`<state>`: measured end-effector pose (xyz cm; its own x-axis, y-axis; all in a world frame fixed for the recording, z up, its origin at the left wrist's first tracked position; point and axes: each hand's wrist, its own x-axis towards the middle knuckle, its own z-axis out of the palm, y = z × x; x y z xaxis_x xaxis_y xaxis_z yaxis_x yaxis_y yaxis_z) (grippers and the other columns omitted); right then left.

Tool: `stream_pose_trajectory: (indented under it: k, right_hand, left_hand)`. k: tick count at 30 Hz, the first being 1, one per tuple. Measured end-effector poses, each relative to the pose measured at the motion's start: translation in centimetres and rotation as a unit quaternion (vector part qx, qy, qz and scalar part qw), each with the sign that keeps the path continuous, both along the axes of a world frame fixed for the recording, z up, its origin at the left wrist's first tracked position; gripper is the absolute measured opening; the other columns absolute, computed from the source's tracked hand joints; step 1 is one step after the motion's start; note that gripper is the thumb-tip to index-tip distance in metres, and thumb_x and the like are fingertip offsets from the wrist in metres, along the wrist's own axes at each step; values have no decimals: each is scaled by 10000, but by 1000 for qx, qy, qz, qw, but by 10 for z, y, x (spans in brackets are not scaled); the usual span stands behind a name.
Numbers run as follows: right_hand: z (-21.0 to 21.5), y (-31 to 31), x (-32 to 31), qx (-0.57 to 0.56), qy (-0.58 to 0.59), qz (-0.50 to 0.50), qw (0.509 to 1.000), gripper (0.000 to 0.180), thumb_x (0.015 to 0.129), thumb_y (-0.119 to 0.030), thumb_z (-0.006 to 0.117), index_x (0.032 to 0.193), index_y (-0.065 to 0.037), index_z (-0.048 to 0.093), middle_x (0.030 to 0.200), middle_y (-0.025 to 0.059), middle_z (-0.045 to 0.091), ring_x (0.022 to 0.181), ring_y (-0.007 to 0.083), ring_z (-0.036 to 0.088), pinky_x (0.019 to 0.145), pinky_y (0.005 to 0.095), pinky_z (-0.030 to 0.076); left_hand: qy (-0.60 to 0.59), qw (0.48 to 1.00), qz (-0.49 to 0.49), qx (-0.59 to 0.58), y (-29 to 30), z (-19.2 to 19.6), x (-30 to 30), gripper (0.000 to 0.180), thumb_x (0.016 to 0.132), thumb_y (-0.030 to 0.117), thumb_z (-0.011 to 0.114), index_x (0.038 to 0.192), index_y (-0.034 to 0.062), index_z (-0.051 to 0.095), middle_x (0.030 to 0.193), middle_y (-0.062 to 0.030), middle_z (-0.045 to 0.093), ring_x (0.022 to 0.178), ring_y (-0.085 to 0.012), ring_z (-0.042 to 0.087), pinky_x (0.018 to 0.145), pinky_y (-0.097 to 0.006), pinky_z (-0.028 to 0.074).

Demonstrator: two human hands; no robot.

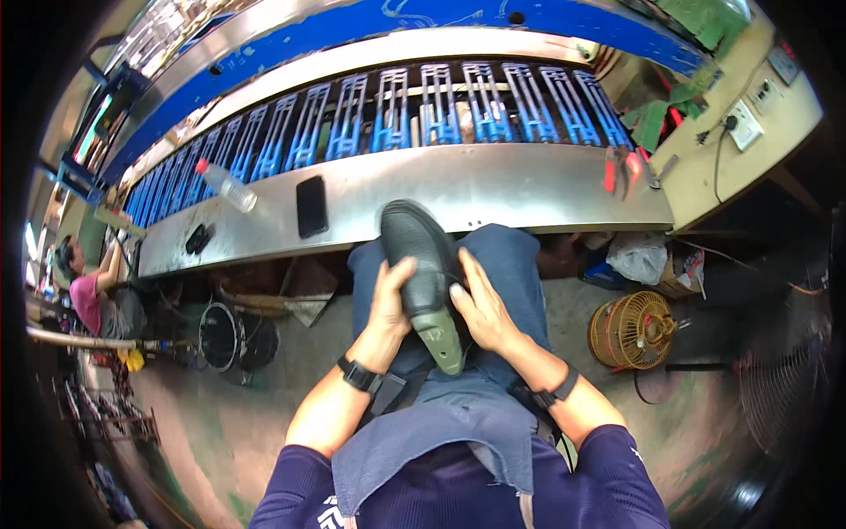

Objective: Inspecting shoe components and pressing soles onto uppers before placing them on a conveyor belt.

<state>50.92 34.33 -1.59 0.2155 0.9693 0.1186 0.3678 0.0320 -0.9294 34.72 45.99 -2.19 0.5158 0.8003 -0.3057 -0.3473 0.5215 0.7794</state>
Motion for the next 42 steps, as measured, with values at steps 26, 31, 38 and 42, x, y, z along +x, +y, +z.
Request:
stream_pose_trajectory:
  k: [26, 31, 38, 42]
  right_hand:
    - [-26, 44, 164, -134, 465, -229, 845, 748, 1100, -560, 214, 1151, 11, 695, 1060, 147, 730, 996, 247, 680, 956, 366, 525]
    - [-20, 155, 273, -125, 229, -27, 965, 618, 1103, -506, 373, 1438, -12, 532, 1270, 93, 641, 1167, 197, 608, 905, 363, 512]
    - [-115, 269, 572, -82, -216, -424, 876, 438, 976, -350, 550, 1244, -24, 666, 1254, 240, 663, 1126, 447, 632, 977, 482, 499]
    - [-144, 278, 704, -107, -423, -410, 801, 523, 957, -397, 543, 1349, -58, 614, 1332, 251, 636, 1183, 438, 621, 992, 502, 494]
  left_hand:
    - [253, 724, -423, 483, 55, 26, 100, 1102, 681, 514, 881, 1512, -8, 381, 1495, -248, 454, 1374, -424, 469, 1127, -484, 414]
    - [198, 935, -274, 105, 157, 35, 112, 962, 734, 395, 862, 1485, -19, 426, 1311, -125, 591, 1209, -230, 567, 1029, -367, 469]
    - [398, 883, 77, 237, 415, 25, 77, 512, 943, 411, 692, 1272, 36, 576, 1016, -75, 674, 890, -230, 649, 812, -357, 519]
    - [473, 819, 2, 324, 449, -50, 68, 501, 939, 388, 692, 1275, 36, 574, 1039, -98, 674, 923, -269, 651, 832, -376, 519]
